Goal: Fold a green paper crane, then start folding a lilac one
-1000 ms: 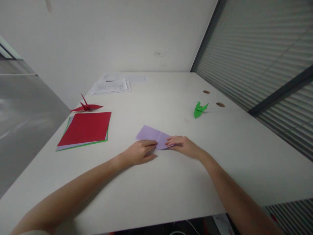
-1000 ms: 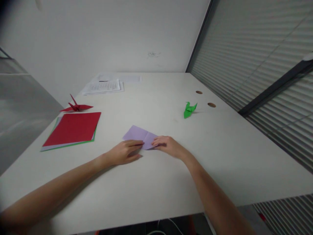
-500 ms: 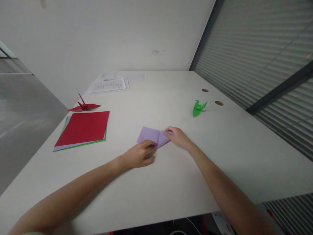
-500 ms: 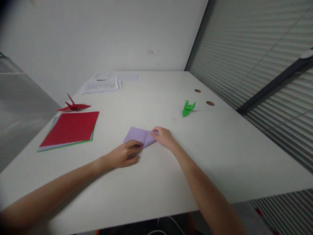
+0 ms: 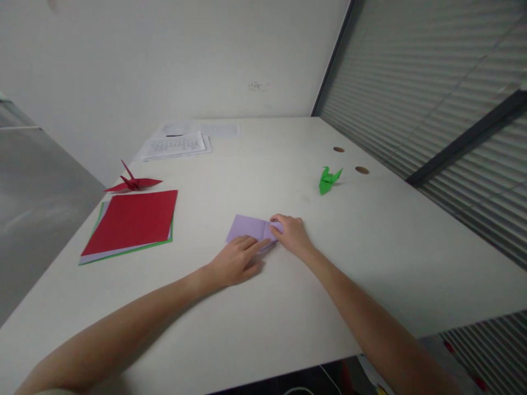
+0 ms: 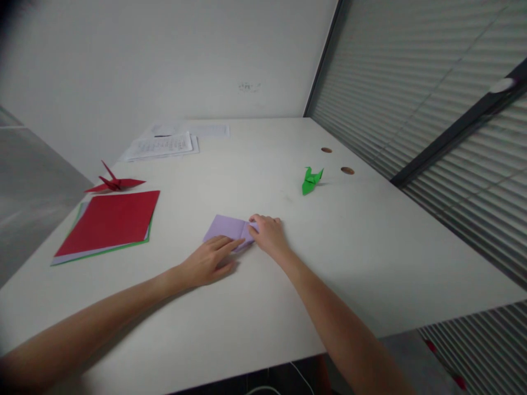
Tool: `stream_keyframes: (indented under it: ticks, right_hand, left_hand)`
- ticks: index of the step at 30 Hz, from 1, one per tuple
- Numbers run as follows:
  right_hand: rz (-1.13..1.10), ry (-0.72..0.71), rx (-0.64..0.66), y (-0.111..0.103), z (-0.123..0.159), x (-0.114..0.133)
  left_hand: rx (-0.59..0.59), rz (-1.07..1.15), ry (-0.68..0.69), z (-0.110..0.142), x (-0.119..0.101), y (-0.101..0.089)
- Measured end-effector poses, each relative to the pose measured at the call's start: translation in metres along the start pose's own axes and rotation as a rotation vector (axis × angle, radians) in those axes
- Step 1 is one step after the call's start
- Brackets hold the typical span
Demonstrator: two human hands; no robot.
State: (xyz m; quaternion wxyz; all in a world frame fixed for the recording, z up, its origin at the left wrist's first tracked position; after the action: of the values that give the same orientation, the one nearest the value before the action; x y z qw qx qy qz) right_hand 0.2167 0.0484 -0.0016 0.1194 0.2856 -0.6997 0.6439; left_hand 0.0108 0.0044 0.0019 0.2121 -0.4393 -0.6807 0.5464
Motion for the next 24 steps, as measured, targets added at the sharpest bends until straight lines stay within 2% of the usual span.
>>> stream_keyframes:
  ticks: [3, 10, 18, 20, 24]
  right_hand:
    - [0.046, 0.010, -0.011, 0.002, 0.000, -0.001]
    - [0.068, 0.009, -0.030, 0.001, -0.002, -0.005]
    - [0.035, 0.009, -0.015, 0.000, -0.003, -0.007]
    - [0.035, 0.010, -0.009, 0.000, -0.003, -0.008]
    - [0.035, 0.008, -0.005, 0.000, -0.004, -0.007]
  left_hand:
    - [0.004, -0.061, 0.022, -0.002, -0.004, 0.002]
    - [-0.015, -0.014, 0.036, -0.001, -0.003, 0.003]
    - [-0.080, 0.379, -0.190, -0.003, 0.016, 0.010]
    - [-0.072, 0.384, -0.163, -0.004, 0.018, 0.011]
    - [0.004, 0.215, -0.044, -0.005, 0.013, 0.007]
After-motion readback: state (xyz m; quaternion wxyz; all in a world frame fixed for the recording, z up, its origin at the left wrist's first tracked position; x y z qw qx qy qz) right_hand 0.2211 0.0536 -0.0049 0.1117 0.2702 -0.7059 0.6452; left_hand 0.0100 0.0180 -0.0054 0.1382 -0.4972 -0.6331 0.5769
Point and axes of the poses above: each hand's wrist, its own z-axis away from the middle knuckle, its own y-axis out of the palm, x = y × z, the point moved 1 cm from there along -z, towards the middle knuckle, and after that the axes turned 11 degrees about -z, right-handed, at the moved point
